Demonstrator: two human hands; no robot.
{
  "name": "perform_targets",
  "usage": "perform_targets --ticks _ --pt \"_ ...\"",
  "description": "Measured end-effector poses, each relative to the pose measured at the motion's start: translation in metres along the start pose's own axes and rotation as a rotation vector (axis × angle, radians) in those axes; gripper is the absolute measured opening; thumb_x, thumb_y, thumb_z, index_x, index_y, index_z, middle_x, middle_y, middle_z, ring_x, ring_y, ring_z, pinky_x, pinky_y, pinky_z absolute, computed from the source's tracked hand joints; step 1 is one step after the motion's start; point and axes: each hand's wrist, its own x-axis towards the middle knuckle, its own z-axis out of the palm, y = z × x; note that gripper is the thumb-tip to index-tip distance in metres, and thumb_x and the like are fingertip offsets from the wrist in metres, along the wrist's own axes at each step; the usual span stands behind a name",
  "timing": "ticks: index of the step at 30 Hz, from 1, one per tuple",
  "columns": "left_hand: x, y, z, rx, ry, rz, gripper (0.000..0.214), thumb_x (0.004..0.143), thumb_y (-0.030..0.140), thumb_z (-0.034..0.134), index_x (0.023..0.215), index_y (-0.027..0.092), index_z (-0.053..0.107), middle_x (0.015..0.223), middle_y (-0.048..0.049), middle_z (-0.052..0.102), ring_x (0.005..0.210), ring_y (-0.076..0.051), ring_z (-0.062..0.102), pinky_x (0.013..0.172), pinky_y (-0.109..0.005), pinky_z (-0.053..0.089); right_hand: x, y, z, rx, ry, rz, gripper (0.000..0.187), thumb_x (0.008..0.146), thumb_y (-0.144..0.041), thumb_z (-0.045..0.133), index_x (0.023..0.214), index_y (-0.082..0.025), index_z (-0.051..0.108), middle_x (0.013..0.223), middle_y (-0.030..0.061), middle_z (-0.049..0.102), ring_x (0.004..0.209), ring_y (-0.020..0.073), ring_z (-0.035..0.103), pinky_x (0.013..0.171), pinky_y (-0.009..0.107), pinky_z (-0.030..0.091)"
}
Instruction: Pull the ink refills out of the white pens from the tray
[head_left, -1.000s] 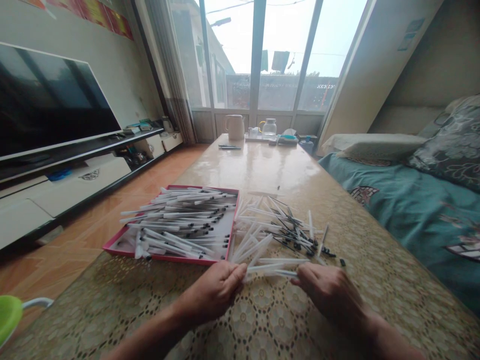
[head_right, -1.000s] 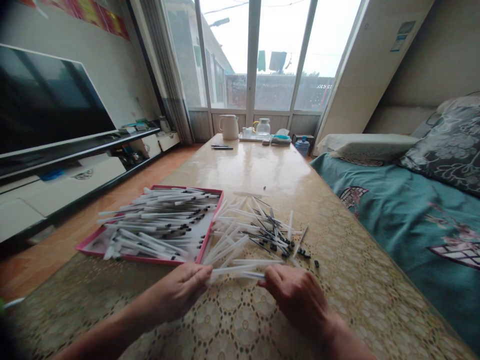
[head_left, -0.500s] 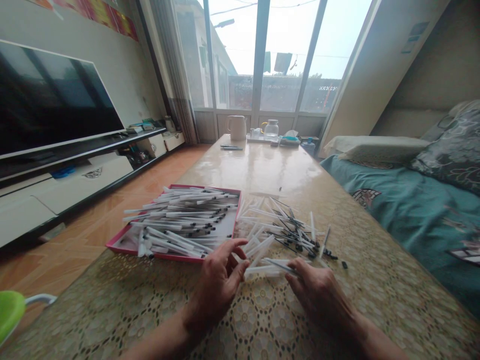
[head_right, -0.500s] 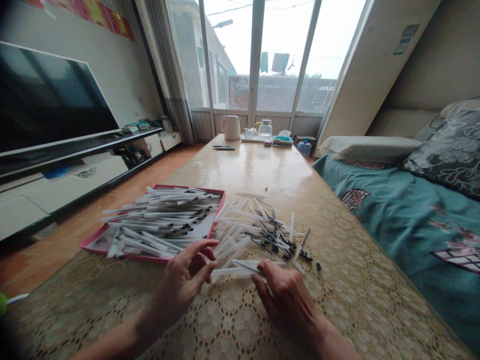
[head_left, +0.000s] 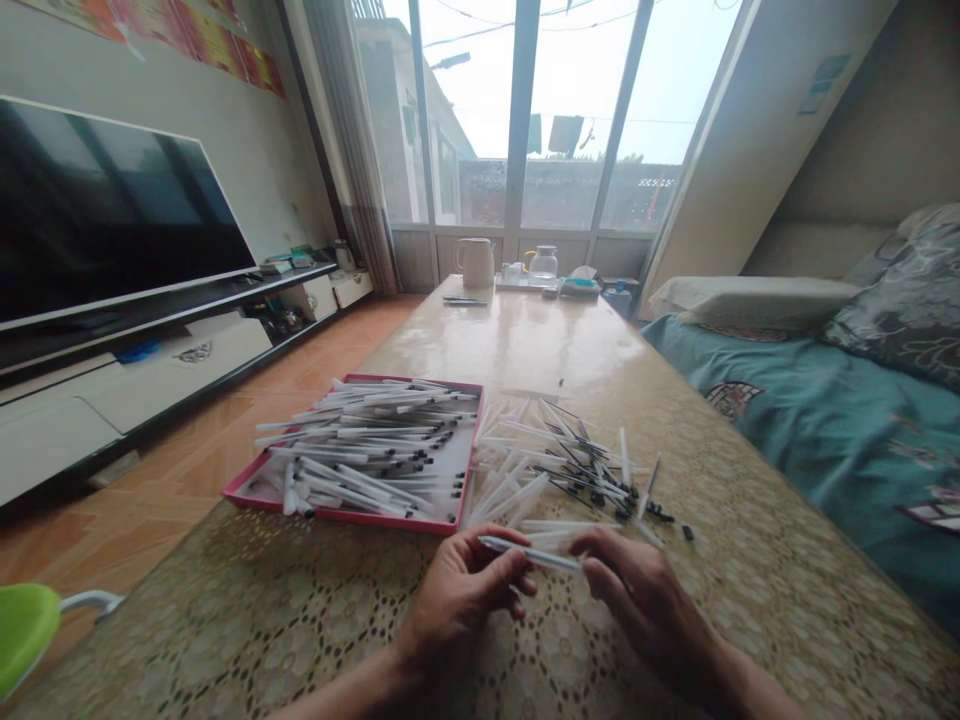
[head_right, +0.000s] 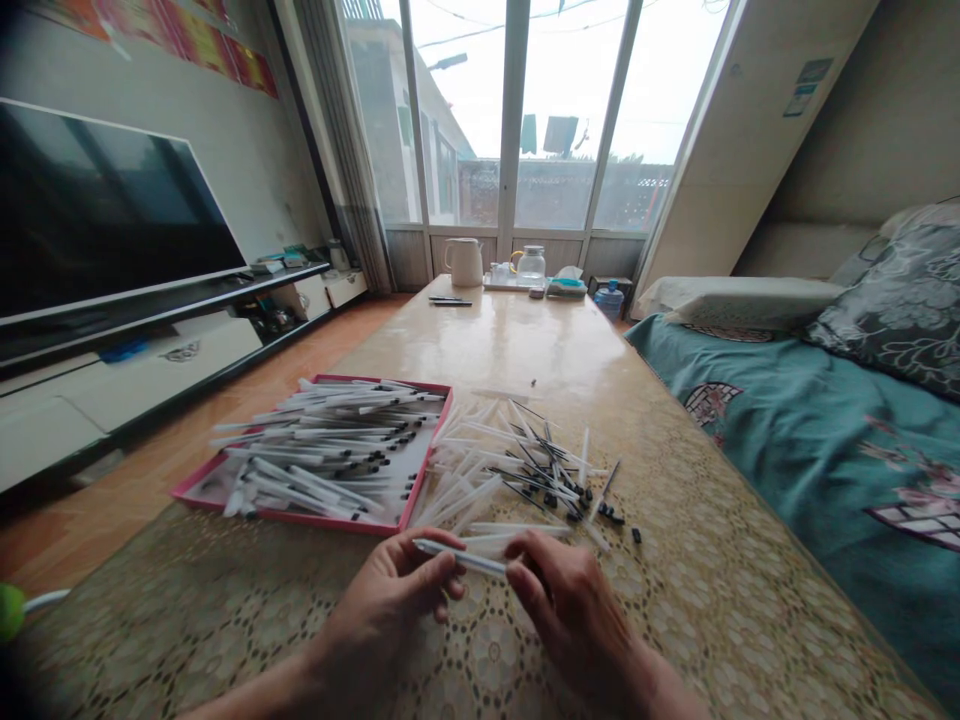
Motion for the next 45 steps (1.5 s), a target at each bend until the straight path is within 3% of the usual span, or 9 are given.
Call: perform_targets --ticks 3,7,16,22,27,32,36,41,45 --pt "0.001 0.002 -0.005 -0.071 0.077 0.01 0.02 0.066 0.024 0.075 0.079 0.011 0.066 0.062 -0.0034 0.066 0.054 -0.01 0.059 0.045 -0.016 0.045 -0.002 0.005 -0.006 0.162 0.027 0.163 0.038 0.095 -0.037 0.026 0.07 -0.019 0.049 0.054 -0.0033 0.045 0.047 0.0101 0.045 0.047 0.02 0.036" --pt "0.003 0.005 -0.01 -0.096 0.114 0.023 0.019 0.066 0.022 0.075 0.079 0.012 0.067 0.064 -0.0034 0.067 0.054 -0.009 0.06 0.046 -0.016 0.044 -0.003 0.011 -0.005 0.248 -0.001 0.219 0.036 0.093 -0.04 0.03 0.073 -0.019 0.05 0.055 -0.0036 0.045 0.048 0.0099 0.043 0.048 0.02 0.036" --pt "0.004 0.004 -0.01 -0.064 0.125 0.012 0.019 0.065 0.024 0.076 0.076 0.011 0.067 0.062 -0.0042 0.067 0.052 -0.01 0.06 0.047 -0.017 0.044 -0.003 0.015 -0.004 0.179 -0.008 0.139 0.027 0.092 -0.034 0.037 0.073 -0.019 0.049 0.058 -0.0037 0.045 0.049 0.0092 0.043 0.048 0.019 0.035" --pt "0.005 0.004 -0.011 -0.088 0.138 0.011 0.018 0.065 0.022 0.075 0.077 0.011 0.067 0.064 -0.0031 0.067 0.053 -0.009 0.06 0.048 -0.017 0.045 0.0 0.012 -0.005 0.156 0.034 0.16 0.017 0.088 -0.035 0.045 0.089 -0.019 0.051 0.064 -0.0021 0.053 0.053 0.0111 0.051 0.051 0.02 0.041" --pt "0.005 0.004 -0.013 -0.068 0.123 0.016 0.018 0.066 0.022 0.074 0.078 0.011 0.068 0.063 -0.0035 0.066 0.054 -0.01 0.06 0.05 -0.017 0.045 -0.002 0.016 -0.003 0.051 0.039 0.073 0.029 0.092 -0.031 0.033 0.074 -0.02 0.052 0.057 -0.0022 0.053 0.051 0.0107 0.051 0.052 0.02 0.039" --pt "0.004 0.003 -0.013 -0.079 0.13 0.014 0.02 0.065 0.023 0.075 0.078 0.011 0.067 0.065 -0.0042 0.067 0.055 -0.01 0.06 0.05 -0.018 0.045 -0.002 0.018 -0.002 0.064 0.053 0.121 0.019 0.089 -0.034 0.043 0.098 -0.019 0.05 0.057 -0.0044 0.053 0.047 0.0104 0.049 0.047 0.019 0.038" --pt "0.003 0.003 -0.012 -0.065 0.119 0.019 0.019 0.067 0.022 0.074 0.08 0.011 0.067 0.066 -0.0044 0.067 0.056 -0.01 0.06 0.051 -0.019 0.045 -0.001 0.018 -0.002 0.03 0.037 0.074 0.026 0.092 -0.032 0.034 0.079 -0.02 0.052 0.056 -0.0026 0.054 0.049 0.0108 0.051 0.05 0.021 0.039" --pt "0.005 0.003 -0.013 -0.074 0.113 0.022 0.018 0.067 0.022 0.074 0.08 0.011 0.067 0.065 -0.0039 0.067 0.055 -0.01 0.06 0.051 -0.018 0.045 -0.001 0.017 -0.003 0.045 0.014 0.134 0.02 0.09 -0.035 0.04 0.1 -0.019 0.047 0.056 -0.0042 0.053 0.046 0.0111 0.05 0.047 0.02 0.038" --pt "0.005 0.004 -0.012 -0.066 0.116 0.019 0.02 0.065 0.024 0.075 0.078 0.011 0.067 0.064 -0.0039 0.066 0.055 -0.01 0.06 0.05 -0.018 0.045 -0.001 0.018 -0.001 0.018 0.024 0.079 0.026 0.093 -0.034 0.033 0.081 -0.02 0.051 0.054 -0.0032 0.053 0.047 0.0106 0.049 0.05 0.021 0.038"
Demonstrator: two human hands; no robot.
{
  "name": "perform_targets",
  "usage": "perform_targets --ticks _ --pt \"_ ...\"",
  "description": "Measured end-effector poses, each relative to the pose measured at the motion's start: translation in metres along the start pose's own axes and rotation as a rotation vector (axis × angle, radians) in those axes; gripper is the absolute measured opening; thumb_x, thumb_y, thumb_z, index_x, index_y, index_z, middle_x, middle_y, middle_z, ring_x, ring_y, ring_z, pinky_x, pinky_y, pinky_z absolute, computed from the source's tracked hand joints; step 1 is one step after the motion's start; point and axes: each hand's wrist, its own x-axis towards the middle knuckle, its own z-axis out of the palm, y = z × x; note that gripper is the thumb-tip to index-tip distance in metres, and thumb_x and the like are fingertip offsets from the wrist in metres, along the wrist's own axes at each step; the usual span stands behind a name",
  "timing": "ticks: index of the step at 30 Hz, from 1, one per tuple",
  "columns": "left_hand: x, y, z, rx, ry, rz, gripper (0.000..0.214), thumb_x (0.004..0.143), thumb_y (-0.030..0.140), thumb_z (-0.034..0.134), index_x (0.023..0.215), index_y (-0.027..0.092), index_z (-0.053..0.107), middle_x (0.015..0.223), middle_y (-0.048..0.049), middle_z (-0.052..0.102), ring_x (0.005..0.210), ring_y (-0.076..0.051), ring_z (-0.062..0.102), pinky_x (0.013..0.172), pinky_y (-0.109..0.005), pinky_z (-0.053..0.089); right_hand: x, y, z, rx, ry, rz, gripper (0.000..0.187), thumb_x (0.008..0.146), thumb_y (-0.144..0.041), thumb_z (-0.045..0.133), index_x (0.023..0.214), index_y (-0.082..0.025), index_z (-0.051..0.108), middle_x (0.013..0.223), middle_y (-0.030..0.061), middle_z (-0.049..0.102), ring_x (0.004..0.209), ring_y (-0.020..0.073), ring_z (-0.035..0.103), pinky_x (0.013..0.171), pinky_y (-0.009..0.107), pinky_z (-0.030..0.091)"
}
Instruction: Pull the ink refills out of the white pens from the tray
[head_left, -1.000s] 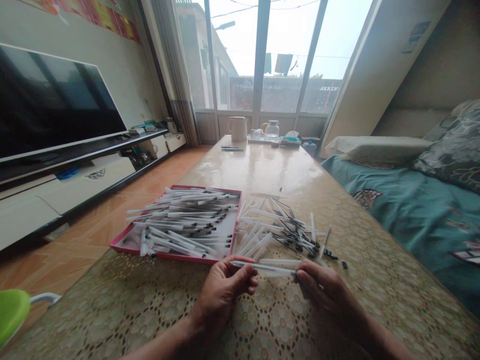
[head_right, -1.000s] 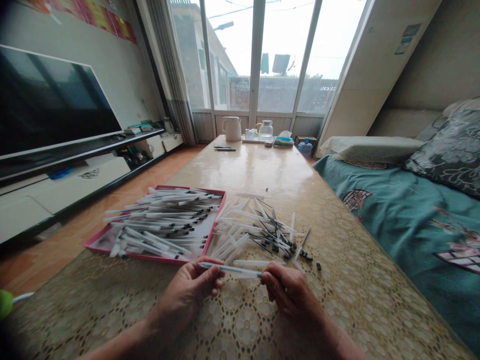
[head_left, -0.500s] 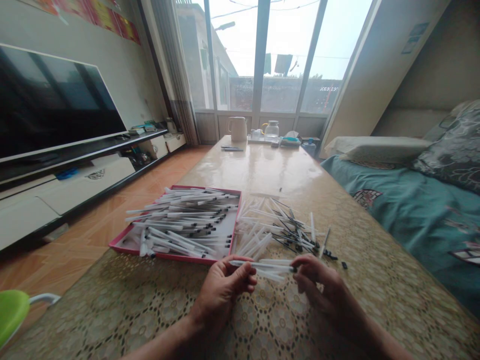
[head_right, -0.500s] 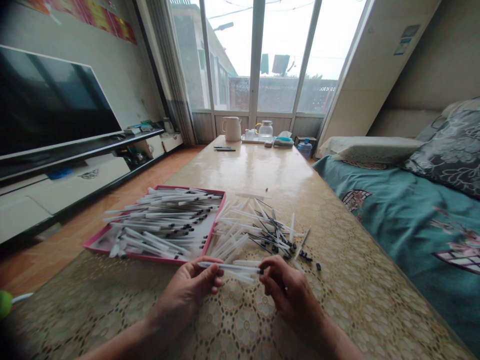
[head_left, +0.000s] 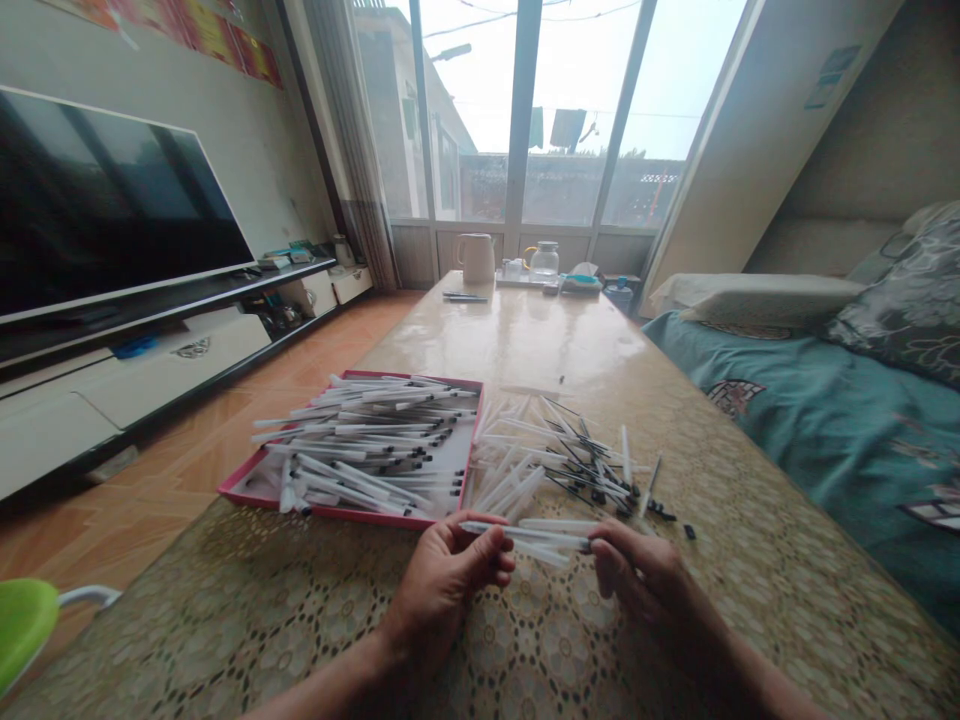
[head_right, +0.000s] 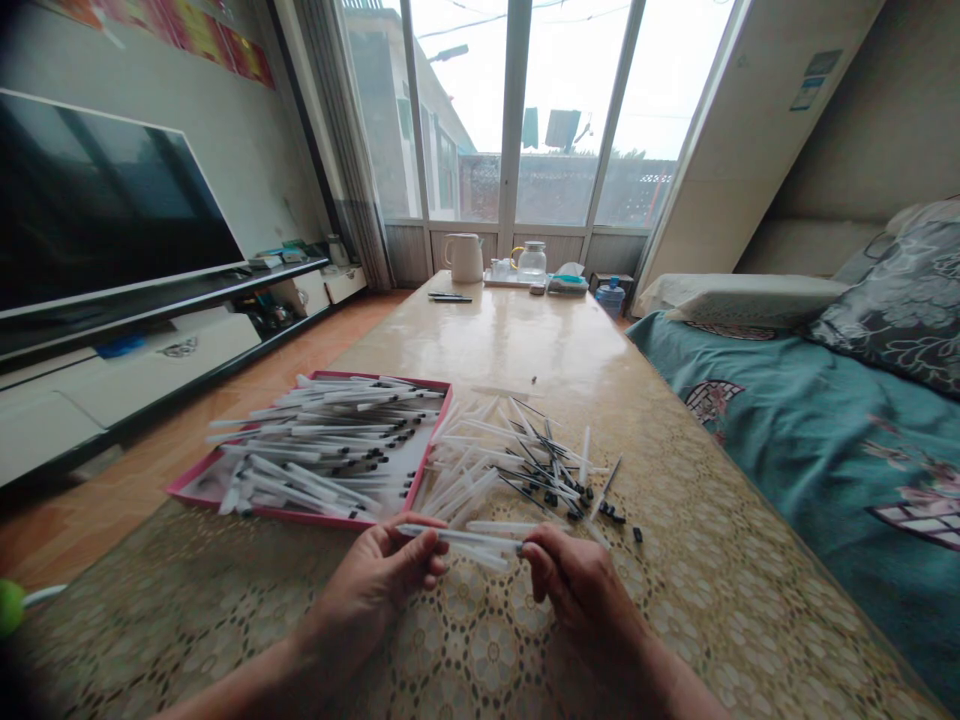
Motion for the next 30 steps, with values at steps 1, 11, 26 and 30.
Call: perform_targets --ticks 1,11,26,30 --pt "-0.0002 0.0003 0.0005 0.003 0.006 0.0 0.021 0.064 0.024 0.076 0.078 0.011 0.067 0.064 -0.0037 0.066 0.055 -0.01 0.06 0.05 -0.018 0.045 -0.0002 0.0005 0.0011 0.007 0.022 0.0 0.027 0.093 -0.034 0.032 0.079 -0.02 0.051 0.053 -0.0034 0.053 0.046 0.0104 0.049 0.05 0.021 0.038" --pt "-0.0007 0.0017 0.0013 0.008 0.014 -0.005 0.02 0.065 0.024 0.076 0.078 0.011 0.067 0.064 -0.0036 0.066 0.055 -0.01 0.06 0.051 -0.018 0.046 -0.0002 0.0012 0.0019 0.018 0.01 0.028 0.03 0.093 -0.04 0.03 0.084 -0.021 0.051 0.051 -0.0039 0.054 0.045 0.0109 0.051 0.05 0.021 0.039" --pt "-0.001 0.002 0.0017 0.023 0.023 -0.004 0.022 0.063 0.025 0.077 0.077 0.011 0.067 0.063 -0.0041 0.067 0.055 -0.011 0.06 0.051 -0.019 0.046 -0.0002 0.0076 0.0045 0.023 -0.022 -0.001 0.029 0.093 -0.038 0.03 0.091 -0.019 0.052 0.05 -0.0039 0.054 0.044 0.0108 0.051 0.049 0.02 0.039" --pt "-0.0007 0.0016 0.0006 0.019 0.009 0.0 0.02 0.065 0.024 0.075 0.078 0.011 0.067 0.064 -0.0038 0.067 0.055 -0.011 0.061 0.051 -0.019 0.046 0.0004 0.006 0.0049 0.005 0.016 0.001 0.031 0.093 -0.039 0.03 0.08 -0.02 0.051 0.049 -0.0039 0.054 0.044 0.0104 0.05 0.048 0.02 0.038"
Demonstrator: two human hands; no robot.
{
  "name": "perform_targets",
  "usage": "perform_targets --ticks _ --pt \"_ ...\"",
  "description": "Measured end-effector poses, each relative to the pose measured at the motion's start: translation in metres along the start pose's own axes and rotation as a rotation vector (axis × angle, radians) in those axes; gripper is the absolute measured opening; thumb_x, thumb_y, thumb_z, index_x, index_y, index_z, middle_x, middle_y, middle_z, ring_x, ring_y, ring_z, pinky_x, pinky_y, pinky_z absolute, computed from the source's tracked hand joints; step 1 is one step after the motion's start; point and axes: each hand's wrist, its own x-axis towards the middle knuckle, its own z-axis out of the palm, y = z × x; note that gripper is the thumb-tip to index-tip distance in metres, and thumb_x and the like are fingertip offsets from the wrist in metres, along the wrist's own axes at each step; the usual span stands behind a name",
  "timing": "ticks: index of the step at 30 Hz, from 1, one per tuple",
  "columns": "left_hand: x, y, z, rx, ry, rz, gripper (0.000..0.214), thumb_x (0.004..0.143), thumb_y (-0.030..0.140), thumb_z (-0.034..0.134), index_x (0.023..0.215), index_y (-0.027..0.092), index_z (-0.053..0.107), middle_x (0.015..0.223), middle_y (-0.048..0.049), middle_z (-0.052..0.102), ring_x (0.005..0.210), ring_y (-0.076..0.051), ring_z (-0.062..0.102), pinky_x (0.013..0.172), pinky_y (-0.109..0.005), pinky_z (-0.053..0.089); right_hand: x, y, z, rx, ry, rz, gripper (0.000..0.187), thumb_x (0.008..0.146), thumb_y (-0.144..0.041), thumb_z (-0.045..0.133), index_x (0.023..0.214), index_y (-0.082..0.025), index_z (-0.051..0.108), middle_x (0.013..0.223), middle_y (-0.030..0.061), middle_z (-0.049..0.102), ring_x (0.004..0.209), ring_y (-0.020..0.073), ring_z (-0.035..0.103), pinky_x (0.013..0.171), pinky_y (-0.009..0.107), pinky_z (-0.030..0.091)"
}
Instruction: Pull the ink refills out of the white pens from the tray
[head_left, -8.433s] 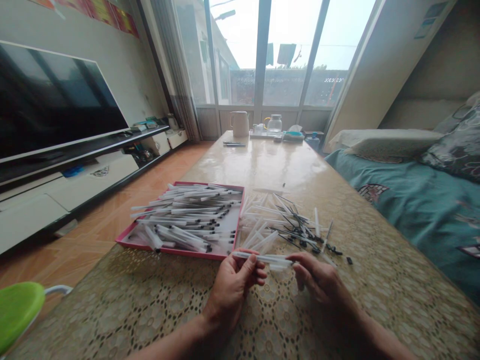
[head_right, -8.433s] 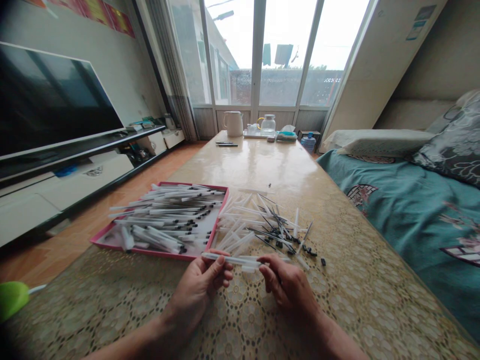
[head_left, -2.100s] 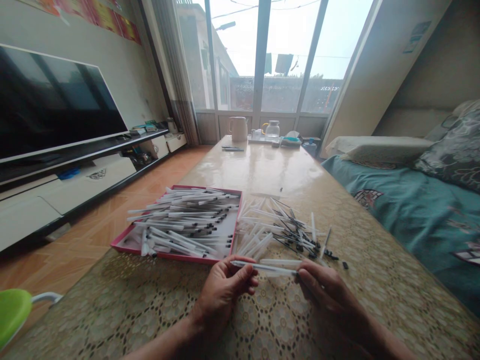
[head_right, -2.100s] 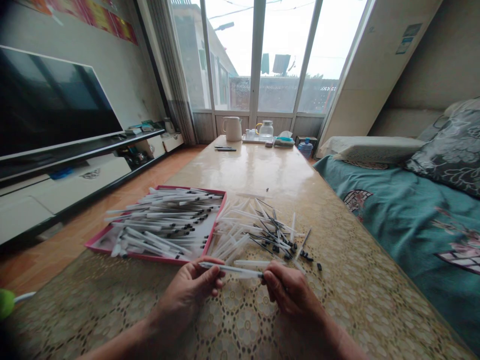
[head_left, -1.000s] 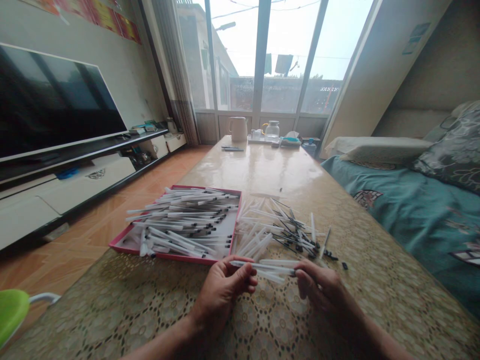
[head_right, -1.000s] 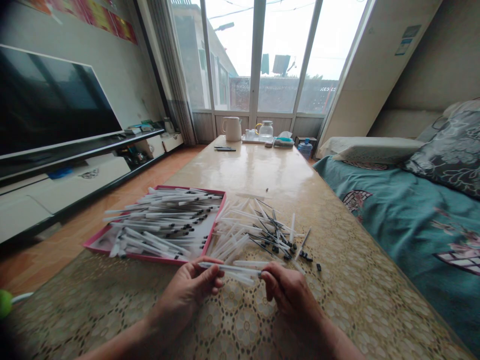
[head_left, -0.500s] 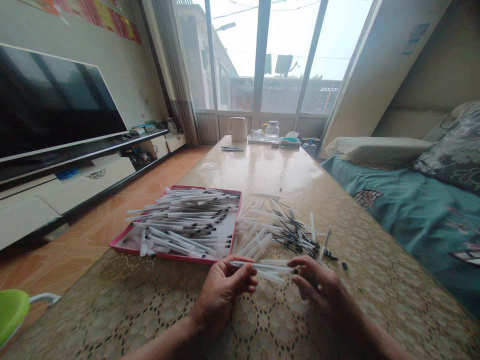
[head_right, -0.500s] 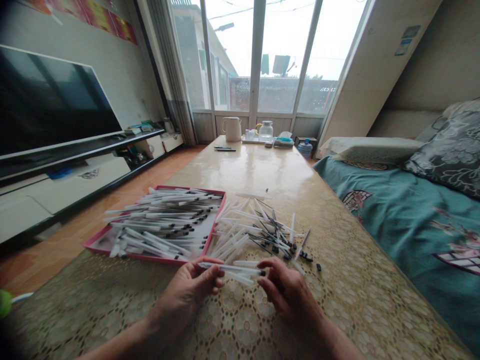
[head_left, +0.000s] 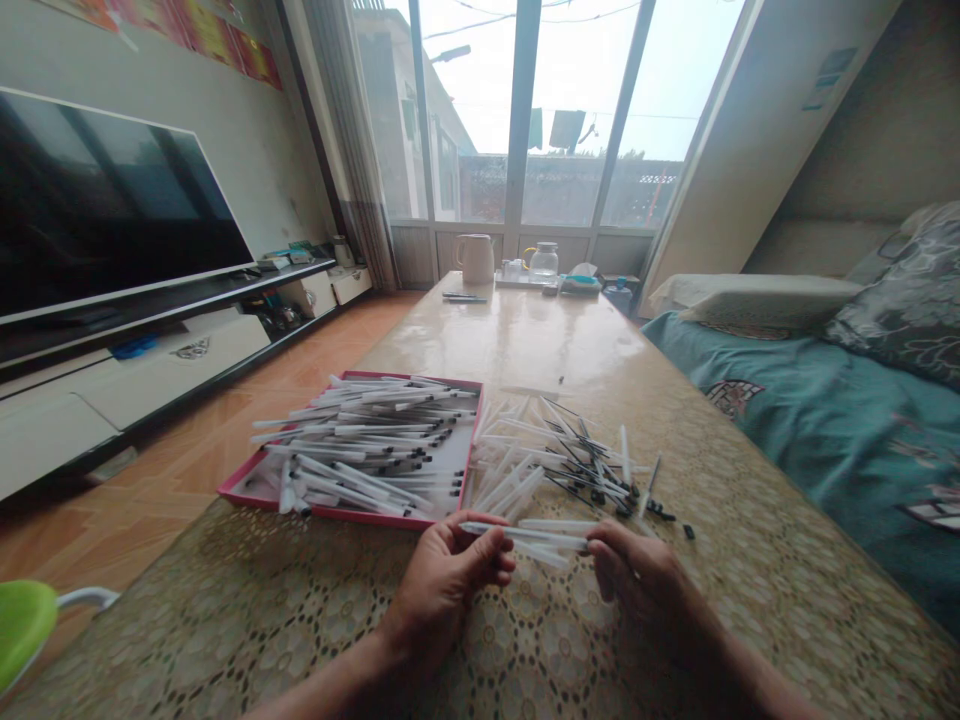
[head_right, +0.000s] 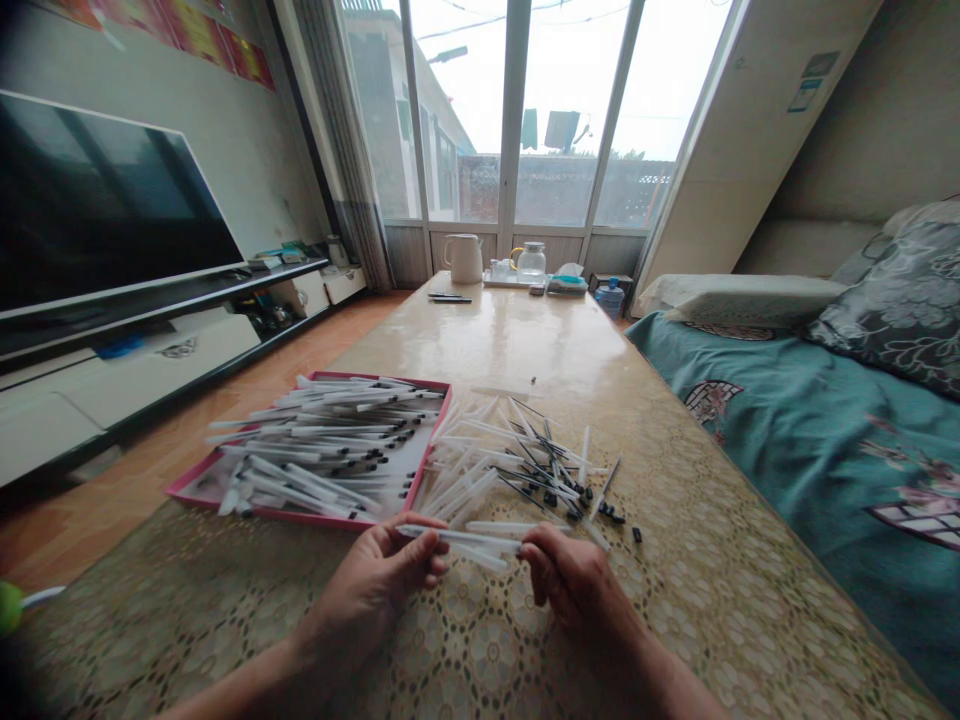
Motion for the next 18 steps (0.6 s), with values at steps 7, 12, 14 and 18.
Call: perform_targets --ticks 7,12,14,18 --pt "0.0 0.001 0.001 0.014 0.012 -0.008 0.023 0.063 0.026 0.077 0.077 0.011 0.067 0.064 -0.0038 0.066 0.055 -0.01 0.06 0.051 -0.019 0.045 0.0 -0.002 -0.001 0.036 -0.007 0.004 0.036 0.093 -0.041 0.027 0.08 -0.02 0.053 0.049 -0.0031 0.054 0.045 0.0108 0.051 0.05 0.021 0.04" --pt "0.001 0.0 0.0 -0.029 0.014 0.001 0.021 0.064 0.023 0.076 0.077 0.011 0.067 0.064 -0.0034 0.066 0.054 -0.01 0.06 0.05 -0.018 0.045 0.003 -0.014 -0.007 0.266 0.014 0.191 0.024 0.087 -0.043 0.044 0.081 -0.02 0.049 0.06 -0.0033 0.056 0.047 0.0099 0.052 0.045 0.019 0.041" --pt "0.001 0.0 -0.001 -0.046 0.014 0.0 0.021 0.064 0.023 0.076 0.077 0.011 0.067 0.064 -0.0031 0.066 0.053 -0.009 0.059 0.05 -0.018 0.045 0.005 -0.02 -0.009 0.429 0.036 0.301 0.025 0.084 -0.045 0.049 0.08 -0.02 0.046 0.065 -0.0033 0.056 0.046 0.0093 0.052 0.044 0.02 0.041" --pt "0.001 -0.001 -0.002 -0.044 0.002 -0.002 0.019 0.066 0.021 0.075 0.079 0.011 0.067 0.064 -0.0033 0.066 0.054 -0.009 0.06 0.051 -0.018 0.046 0.007 -0.023 -0.011 0.646 -0.034 0.399 0.027 0.079 -0.045 0.055 0.081 -0.02 0.045 0.067 -0.0039 0.055 0.037 0.0054 0.043 0.034 0.017 0.031"
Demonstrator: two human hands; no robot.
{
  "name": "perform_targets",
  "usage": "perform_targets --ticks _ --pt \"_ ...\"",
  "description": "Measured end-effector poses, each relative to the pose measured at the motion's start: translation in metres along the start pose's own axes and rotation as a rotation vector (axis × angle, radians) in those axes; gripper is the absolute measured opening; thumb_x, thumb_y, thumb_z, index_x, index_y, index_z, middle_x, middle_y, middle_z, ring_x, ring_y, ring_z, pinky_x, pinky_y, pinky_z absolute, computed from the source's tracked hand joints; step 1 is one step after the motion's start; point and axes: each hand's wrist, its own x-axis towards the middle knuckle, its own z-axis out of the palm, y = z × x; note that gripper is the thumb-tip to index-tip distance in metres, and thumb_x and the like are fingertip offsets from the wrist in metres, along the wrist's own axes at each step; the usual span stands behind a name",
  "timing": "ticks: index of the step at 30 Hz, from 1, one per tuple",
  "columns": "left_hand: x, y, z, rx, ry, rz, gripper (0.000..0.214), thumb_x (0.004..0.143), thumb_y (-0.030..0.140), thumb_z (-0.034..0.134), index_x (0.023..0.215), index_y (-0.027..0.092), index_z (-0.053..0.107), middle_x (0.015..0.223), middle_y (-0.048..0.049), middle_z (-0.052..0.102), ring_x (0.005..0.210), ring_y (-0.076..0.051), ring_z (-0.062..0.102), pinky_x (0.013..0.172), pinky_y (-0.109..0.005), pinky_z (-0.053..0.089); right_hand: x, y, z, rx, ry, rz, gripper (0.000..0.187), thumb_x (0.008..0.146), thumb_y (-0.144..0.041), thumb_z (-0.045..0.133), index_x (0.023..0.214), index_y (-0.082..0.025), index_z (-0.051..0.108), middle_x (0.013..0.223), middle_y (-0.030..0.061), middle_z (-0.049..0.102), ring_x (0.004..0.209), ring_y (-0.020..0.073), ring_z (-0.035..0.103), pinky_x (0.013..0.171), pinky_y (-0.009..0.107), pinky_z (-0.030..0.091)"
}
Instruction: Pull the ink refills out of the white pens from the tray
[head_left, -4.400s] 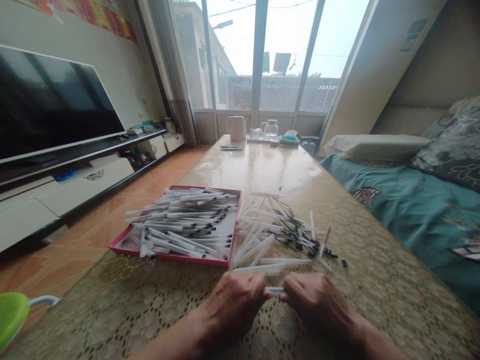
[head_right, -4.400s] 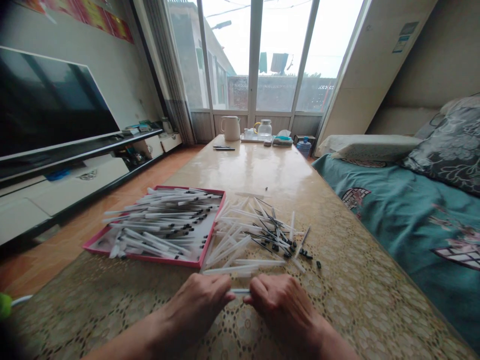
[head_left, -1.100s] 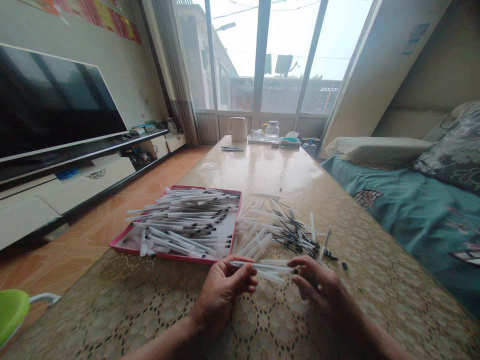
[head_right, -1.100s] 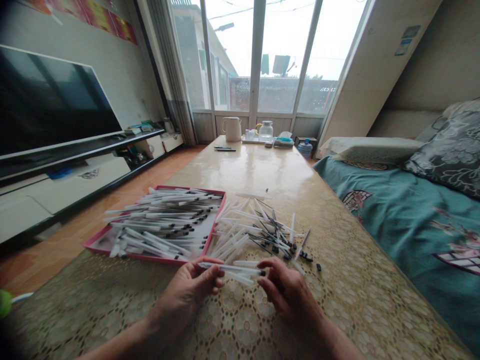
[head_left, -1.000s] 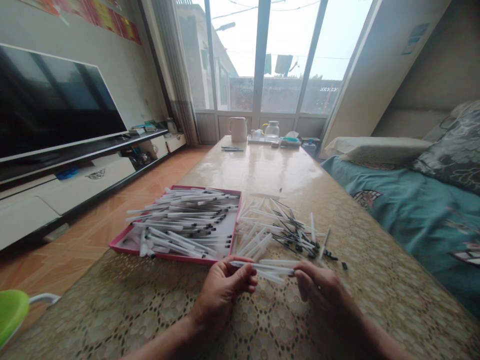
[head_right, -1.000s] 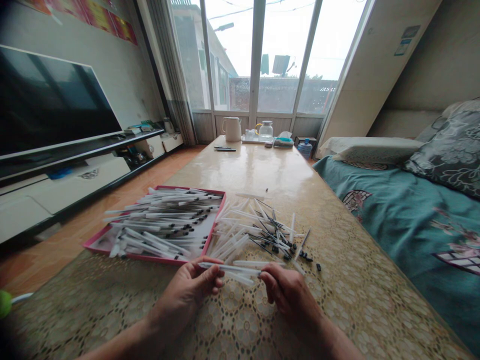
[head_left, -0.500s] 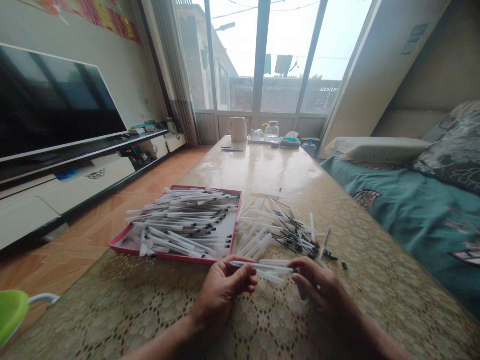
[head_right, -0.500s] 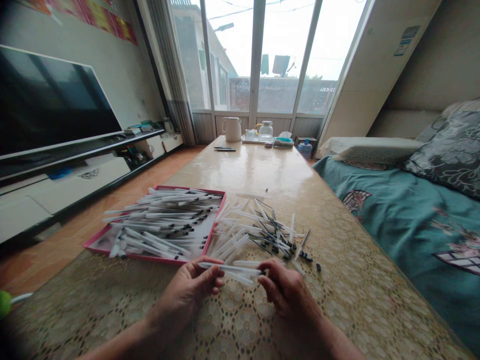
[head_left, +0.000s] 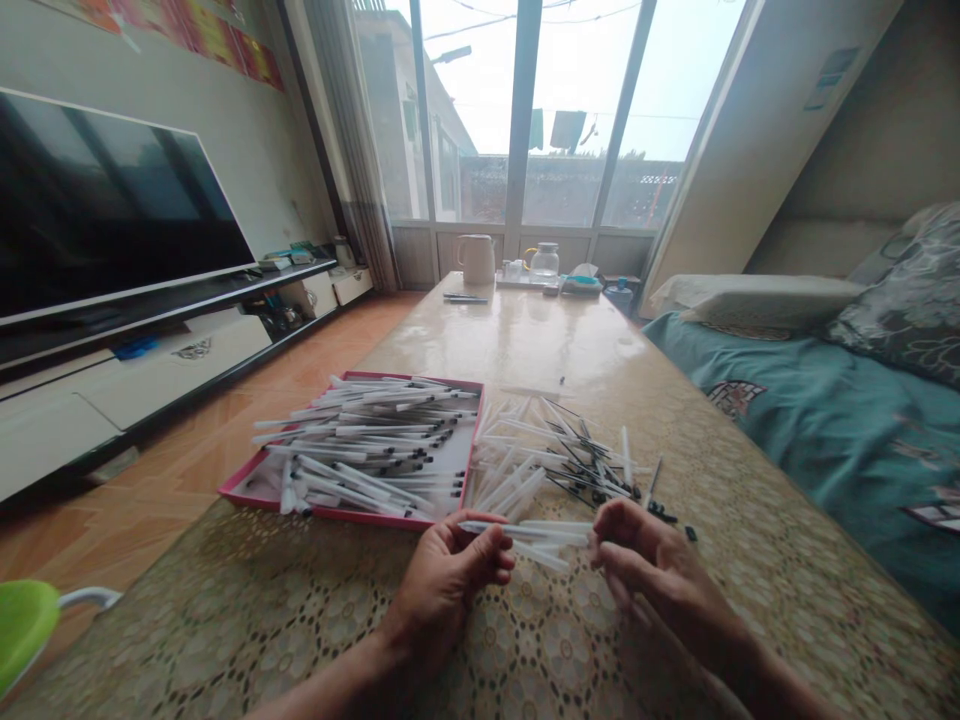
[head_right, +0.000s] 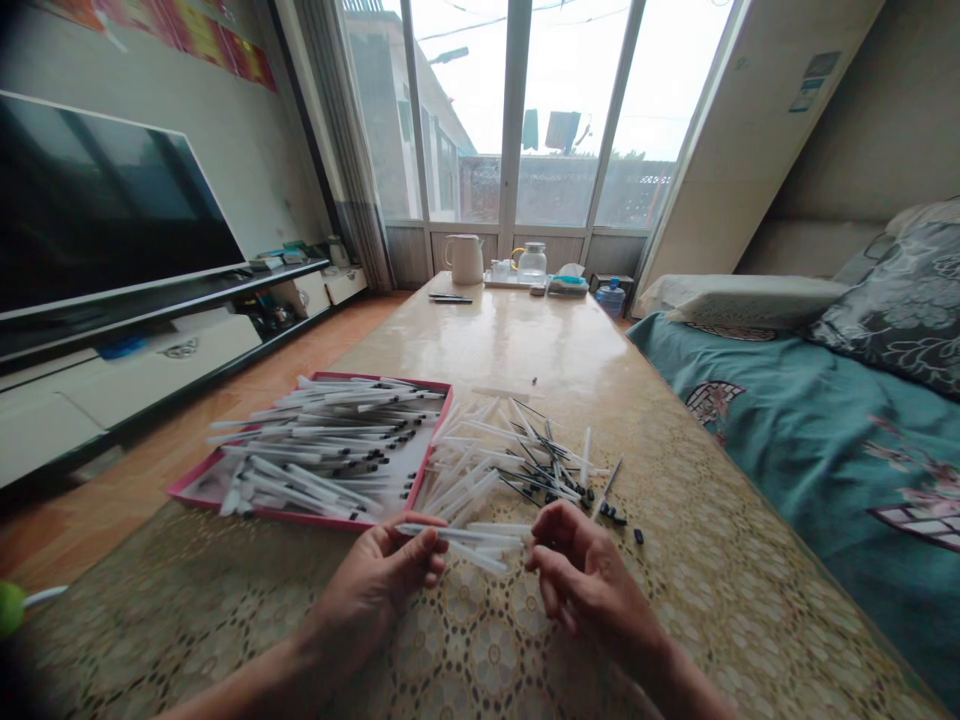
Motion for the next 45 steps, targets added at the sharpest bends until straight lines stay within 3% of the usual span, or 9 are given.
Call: perform_targets --ticks 11,16,20,25,29,31,37,42,45 --pt "0.0 0.001 0.001 -0.014 -0.015 -0.006 0.018 0.067 0.02 0.074 0.079 0.011 0.066 0.064 -0.0039 0.067 0.055 -0.01 0.061 0.05 -0.018 0.046 0.004 0.006 -0.005 0.03 -0.008 0.048 0.03 0.078 -0.046 0.057 0.074 -0.018 0.047 0.055 -0.007 0.043 0.04 0.0039 0.03 0.037 0.017 0.022" --pt "-0.003 0.005 0.005 -0.063 0.054 -0.009 0.023 0.065 0.02 0.076 0.083 0.012 0.064 0.063 -0.0021 0.066 0.051 -0.008 0.059 0.047 -0.017 0.045 0.009 0.012 -0.042 0.377 0.333 0.074 0.023 0.072 -0.031 0.064 0.072 -0.02 0.045 0.052 -0.0087 0.044 0.037 0.0024 0.029 0.033 0.013 0.021" --pt "-0.003 0.004 0.006 -0.053 0.071 0.008 0.025 0.067 0.018 0.074 0.088 0.012 0.062 0.067 -0.0035 0.067 0.055 -0.009 0.061 0.052 -0.018 0.048 0.017 0.018 -0.067 0.487 0.601 -0.075 0.023 0.069 -0.029 0.066 0.071 -0.021 0.045 0.054 -0.0095 0.047 0.037 0.0031 0.036 0.035 0.012 0.033" --pt "-0.006 0.007 0.013 -0.018 0.011 0.0 0.054 0.071 0.015 0.07 0.12 0.016 0.048 0.099 -0.0115 0.067 0.084 -0.019 0.065 0.072 -0.027 0.051 0.033 0.023 -0.057 0.249 0.666 -0.177 0.026 0.072 -0.038 0.066 0.085 -0.022 0.051 0.079 -0.0012 0.062 0.071 0.0131 0.061 0.065 0.023 0.05" --pt "-0.01 0.009 0.018 0.072 -0.018 0.059 0.086 0.074 0.018 0.067 0.139 0.028 0.012 0.112 -0.0129 0.061 0.092 -0.025 0.064 0.071 -0.032 0.052 0.04 0.03 -0.046 -0.146 0.516 -0.229 0.033 0.079 -0.045 0.055 0.102 -0.021 0.053 0.115 0.0085 0.058 0.11 0.0242 0.051 0.093 0.041 0.039" --pt "-0.012 0.009 0.019 0.161 -0.039 0.12 0.084 0.076 0.02 0.064 0.138 0.029 0.009 0.111 -0.0127 0.061 0.089 -0.025 0.064 0.068 -0.033 0.052 0.039 0.034 -0.046 -0.241 0.501 -0.233 0.035 0.082 -0.046 0.049 0.107 -0.021 0.052 0.121 0.0093 0.055 0.112 0.0259 0.05 0.092 0.044 0.039" --pt "-0.032 0.027 0.025 0.758 -0.263 0.225 0.019 0.079 0.019 0.054 0.098 0.016 0.057 0.082 -0.0068 0.063 0.071 -0.018 0.061 0.063 -0.029 0.048 0.032 0.038 -0.044 -0.503 0.585 -0.26 0.031 0.084 -0.043 0.046 0.105 -0.021 0.054 0.11 0.008 0.061 0.1 0.0248 0.056 0.083 0.04 0.045" --pt "-0.054 0.065 0.025 1.426 -0.522 0.34 0.024 0.069 0.006 0.054 0.088 0.02 0.061 0.083 -0.0032 0.063 0.072 -0.017 0.057 0.065 -0.027 0.042 0.024 0.034 -0.039 -0.659 0.624 -0.35 0.026 0.083 -0.04 0.047 0.097 -0.021 0.057 0.1 0.0071 0.063 0.093 0.0239 0.057 0.083 0.039 0.044" --pt "-0.046 0.093 0.002 1.651 -0.492 0.412 0.024 0.075 0.008 0.044 0.088 0.022 0.058 0.087 -0.003 0.061 0.077 -0.017 0.054 0.068 -0.027 0.04 0.022 0.031 -0.037 -0.665 0.621 -0.377 0.025 0.083 -0.039 0.047 0.096 -0.02 0.057 0.098 0.007 0.063 0.09 0.0232 0.058 0.081 0.037 0.045"
